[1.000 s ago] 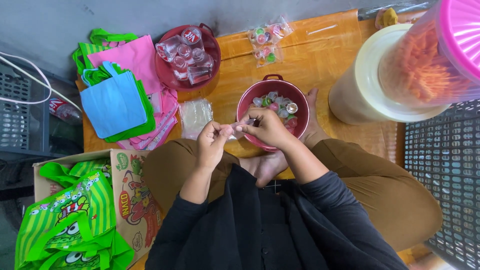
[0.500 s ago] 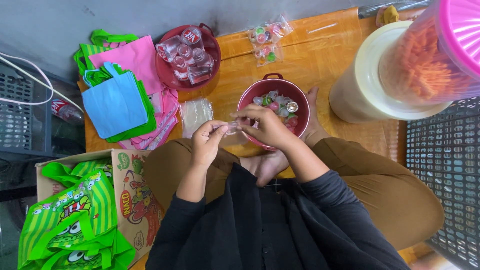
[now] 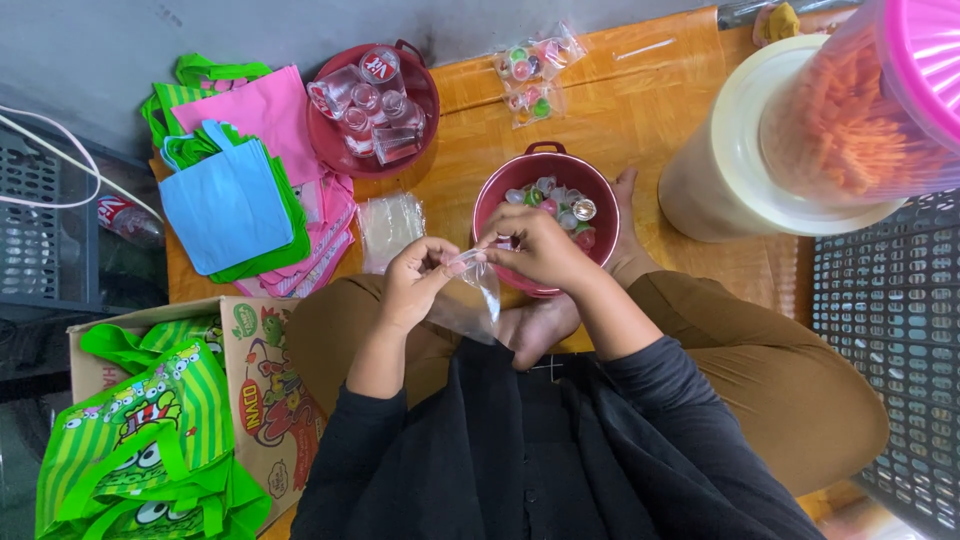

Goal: The person packs small, colorful wrapped candies into individual plastic bags, reaching into a red bucket to pick them up and placing them into the clear bags.

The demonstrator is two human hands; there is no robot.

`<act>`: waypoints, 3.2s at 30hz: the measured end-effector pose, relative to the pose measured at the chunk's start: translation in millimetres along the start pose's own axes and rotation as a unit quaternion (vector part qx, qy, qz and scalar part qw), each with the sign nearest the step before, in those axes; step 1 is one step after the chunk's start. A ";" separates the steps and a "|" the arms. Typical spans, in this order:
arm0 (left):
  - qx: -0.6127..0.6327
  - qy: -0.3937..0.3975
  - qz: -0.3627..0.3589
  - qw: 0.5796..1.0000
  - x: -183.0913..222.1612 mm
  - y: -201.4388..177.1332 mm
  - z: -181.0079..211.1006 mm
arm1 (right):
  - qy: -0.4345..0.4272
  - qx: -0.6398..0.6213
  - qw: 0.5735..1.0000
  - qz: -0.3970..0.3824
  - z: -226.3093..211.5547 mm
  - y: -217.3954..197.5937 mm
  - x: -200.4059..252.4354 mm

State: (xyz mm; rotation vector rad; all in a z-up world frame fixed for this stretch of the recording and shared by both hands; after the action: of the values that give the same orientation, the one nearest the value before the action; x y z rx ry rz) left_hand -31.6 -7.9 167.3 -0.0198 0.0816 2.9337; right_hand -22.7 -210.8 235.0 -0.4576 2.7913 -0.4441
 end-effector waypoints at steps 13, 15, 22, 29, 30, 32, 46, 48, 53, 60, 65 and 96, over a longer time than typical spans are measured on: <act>-0.071 -0.113 -0.159 0.978 10.7 2.6 11.4 | -0.009 0.106 0.992 -0.062 12.0 1.1 5.5; -0.057 -0.090 -0.176 0.979 10.4 7.7 10.1 | 0.020 0.159 0.983 -0.091 16.9 9.6 7.0; -0.168 -0.095 -0.164 0.967 8.4 11.5 20.8 | 0.015 0.268 0.956 -0.123 47.3 63.8 12.2; -0.093 -0.173 -0.235 0.952 12.5 -30.8 -21.1 | 0.000 0.091 0.990 -0.109 28.0 65.2 7.8; -0.093 -0.174 -0.236 0.951 15.3 -33.1 -15.4 | 0.001 0.090 0.990 -0.108 25.6 65.2 7.0; -0.153 -0.215 -0.240 0.934 21.6 -38.8 -8.9 | -0.011 0.043 0.993 -0.108 18.8 64.3 4.9; -0.194 -0.248 -0.413 0.855 41.0 -11.7 -12.9 | 0.083 0.098 0.919 -0.372 -11.2 107.1 29.0; -0.193 -0.244 -0.422 0.852 38.9 -6.7 -11.1 | 0.110 0.106 0.901 -0.406 0.4 111.7 32.8; -0.254 -0.298 -0.329 0.860 23.9 -11.6 -20.5 | 0.103 0.092 0.878 -0.458 49.9 121.8 47.3; -0.194 -0.256 -0.135 0.937 -6.5 -23.9 -63.6 | 0.101 -0.123 0.985 -0.059 116.1 39.7 0.9; -0.128 -0.123 -0.003 0.984 -19.8 -2.7 -97.4 | 0.303 0.197 0.932 -0.033 259.6 78.8 36.5; -0.125 -0.150 -0.002 0.981 -22.3 6.1 -150.3 | 0.239 0.505 0.829 0.001 266.2 19.0 33.7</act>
State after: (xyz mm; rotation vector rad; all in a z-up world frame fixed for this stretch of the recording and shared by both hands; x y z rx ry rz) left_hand -9.8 -26.9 17.9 0.3810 -0.3317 2.8853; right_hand 25.8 -272.7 -22.2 -0.0745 2.4315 -2.0984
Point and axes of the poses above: each hand's wrist, its own x-axis away from the middle knuckle, its own y-axis out of the palm, z = x × y, the point moved 5 cm from there along -x, towards the middle knuckle, and after that the axes turned 5 degrees about x, right-handed, at the moved point
